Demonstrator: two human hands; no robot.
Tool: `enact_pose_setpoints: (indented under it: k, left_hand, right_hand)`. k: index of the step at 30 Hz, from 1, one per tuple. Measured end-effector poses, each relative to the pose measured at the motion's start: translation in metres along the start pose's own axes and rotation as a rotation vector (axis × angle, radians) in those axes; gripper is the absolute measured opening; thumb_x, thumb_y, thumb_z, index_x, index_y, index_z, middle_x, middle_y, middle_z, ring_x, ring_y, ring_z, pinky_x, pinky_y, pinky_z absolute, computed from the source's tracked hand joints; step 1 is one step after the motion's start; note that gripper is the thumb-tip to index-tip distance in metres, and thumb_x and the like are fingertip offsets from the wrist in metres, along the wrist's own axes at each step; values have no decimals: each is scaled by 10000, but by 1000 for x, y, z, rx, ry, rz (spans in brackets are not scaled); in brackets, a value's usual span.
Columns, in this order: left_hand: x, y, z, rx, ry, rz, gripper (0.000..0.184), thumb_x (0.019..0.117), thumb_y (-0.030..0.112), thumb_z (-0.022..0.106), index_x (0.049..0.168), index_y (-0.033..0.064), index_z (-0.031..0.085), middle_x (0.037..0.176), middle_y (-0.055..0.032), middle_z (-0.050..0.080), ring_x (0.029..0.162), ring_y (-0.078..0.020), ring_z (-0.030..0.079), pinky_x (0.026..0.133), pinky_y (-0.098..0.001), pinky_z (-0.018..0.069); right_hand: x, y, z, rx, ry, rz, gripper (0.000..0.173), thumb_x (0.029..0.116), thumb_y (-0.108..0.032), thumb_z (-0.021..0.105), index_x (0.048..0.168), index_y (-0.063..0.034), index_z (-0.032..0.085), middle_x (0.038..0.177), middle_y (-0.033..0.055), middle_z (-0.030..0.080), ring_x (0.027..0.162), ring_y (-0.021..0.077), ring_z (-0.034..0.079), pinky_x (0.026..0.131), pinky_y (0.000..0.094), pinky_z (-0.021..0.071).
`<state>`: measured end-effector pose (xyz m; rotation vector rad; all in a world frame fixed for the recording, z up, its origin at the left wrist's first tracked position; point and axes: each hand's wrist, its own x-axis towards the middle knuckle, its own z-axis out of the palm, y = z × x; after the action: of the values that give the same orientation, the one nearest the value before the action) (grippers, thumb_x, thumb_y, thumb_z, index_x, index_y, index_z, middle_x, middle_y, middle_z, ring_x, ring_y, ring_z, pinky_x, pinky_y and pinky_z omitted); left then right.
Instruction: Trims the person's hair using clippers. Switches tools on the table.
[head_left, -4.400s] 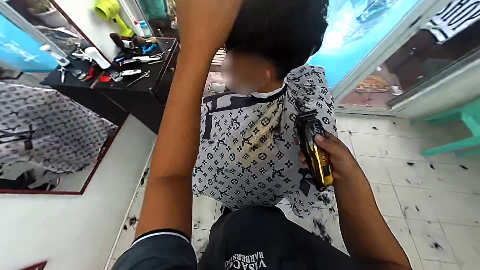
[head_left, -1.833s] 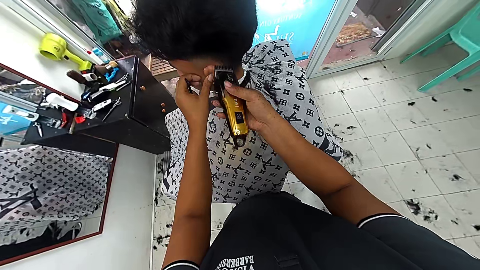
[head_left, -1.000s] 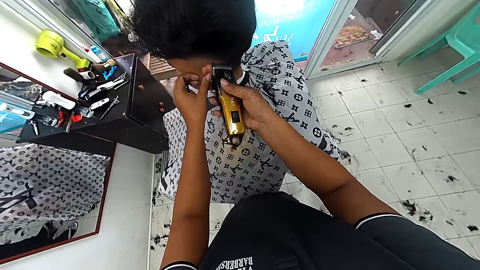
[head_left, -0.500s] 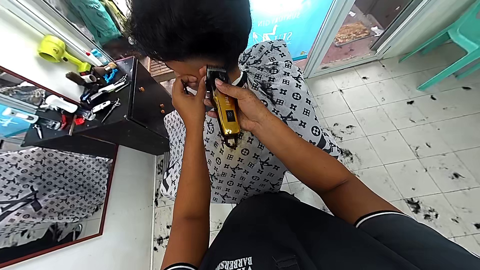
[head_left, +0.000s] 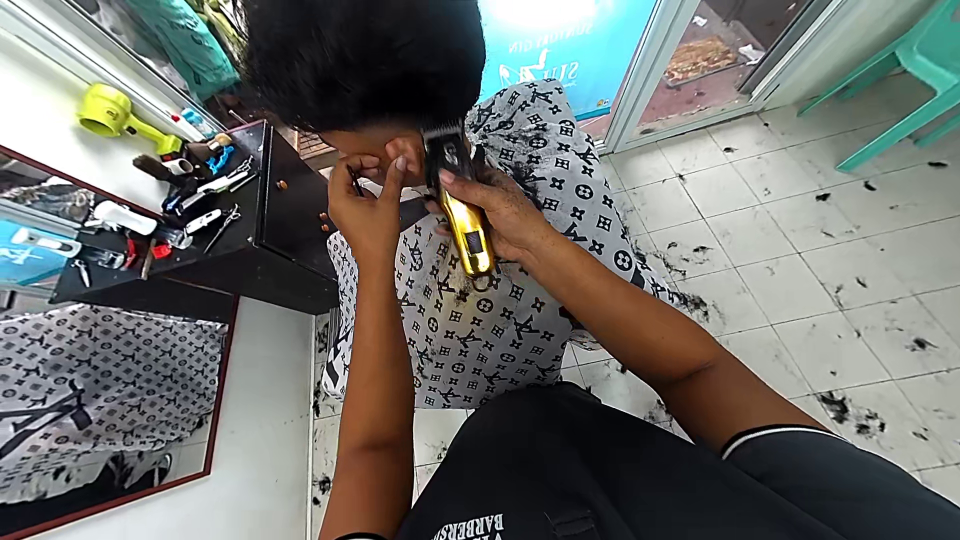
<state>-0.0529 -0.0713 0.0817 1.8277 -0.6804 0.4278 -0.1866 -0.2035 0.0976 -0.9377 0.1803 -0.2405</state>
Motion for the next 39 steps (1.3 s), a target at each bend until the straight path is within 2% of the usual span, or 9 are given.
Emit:
enact_pose_setpoints:
  k: [6,8,14,18,22,27,32,36,39]
  left_hand:
    - [57,65,-41,259,-29,341,590,918,527,720,1235,30,692,1150,-171,638,924,-191,593,810,-353,489]
    - [86,91,-47,396,-112,311,668,849,669,703,1127,62,723,1109,-170,682,1060,-274,641,946,-501,492]
    - [137,107,-41,655,-491,157,789,760,794,672,1028,53,718,1017,-215,689,1014,-409,653,876,-708,448]
    - [141,108,-37,664,-519,123,738,771,753,705,999,52,719,995,-208,686,992,-393,651,861,-691,449]
    - [145,109,-36,682,-512,110,751,763,751,710,1009,41,718,1018,-223,683,1022,-410,642,882,-698,436]
    - [147,105,-33,646,-549,118,617,818,677,726,946,73,719,947,-166,676,946,-331,645,840,-645,453]
    - [151,104,-35,668,-543,99,683,800,717,715,980,57,722,990,-205,680,989,-378,644,871,-677,441]
    - [153,101,-35,635,-553,133,628,819,674,728,965,63,723,963,-184,684,961,-351,652,851,-661,457]
    - [155,102,-37,676,-539,103,701,798,714,722,1003,43,719,1009,-217,682,1006,-387,645,882,-683,444]
  right_hand:
    - [6,0,-35,-174,-16,84,372,999,-173,661,1295,-23,493,1050,149,671,873,263,723,728,422,641]
    - [12,-1,-33,-183,-41,33,379,995,-156,664,1303,-21,490,1064,146,664,883,258,721,728,414,642]
    - [12,0,-19,-178,-40,2,386,948,-32,664,1285,-3,479,1051,144,653,870,244,715,750,409,639]
    - [18,3,-12,-364,-39,-203,606,885,-76,767,1387,37,447,1160,177,632,964,230,700,824,387,632]
    - [15,2,-8,-263,-9,-75,491,914,-48,733,1319,31,467,1087,174,632,894,253,706,783,420,638]
    - [26,3,-5,-457,-23,-280,641,865,-109,797,1390,38,460,1172,171,646,1015,204,689,886,359,605]
    - [22,4,-4,-319,-2,-122,543,891,-69,767,1338,40,477,1110,191,643,913,265,710,794,428,640]
    - [29,3,-5,-454,-15,-287,664,867,-125,803,1406,34,451,1205,170,640,1055,200,678,922,358,592]
    - [24,5,-21,-293,-40,-121,509,910,-60,734,1338,32,475,1101,162,646,900,227,701,785,388,630]
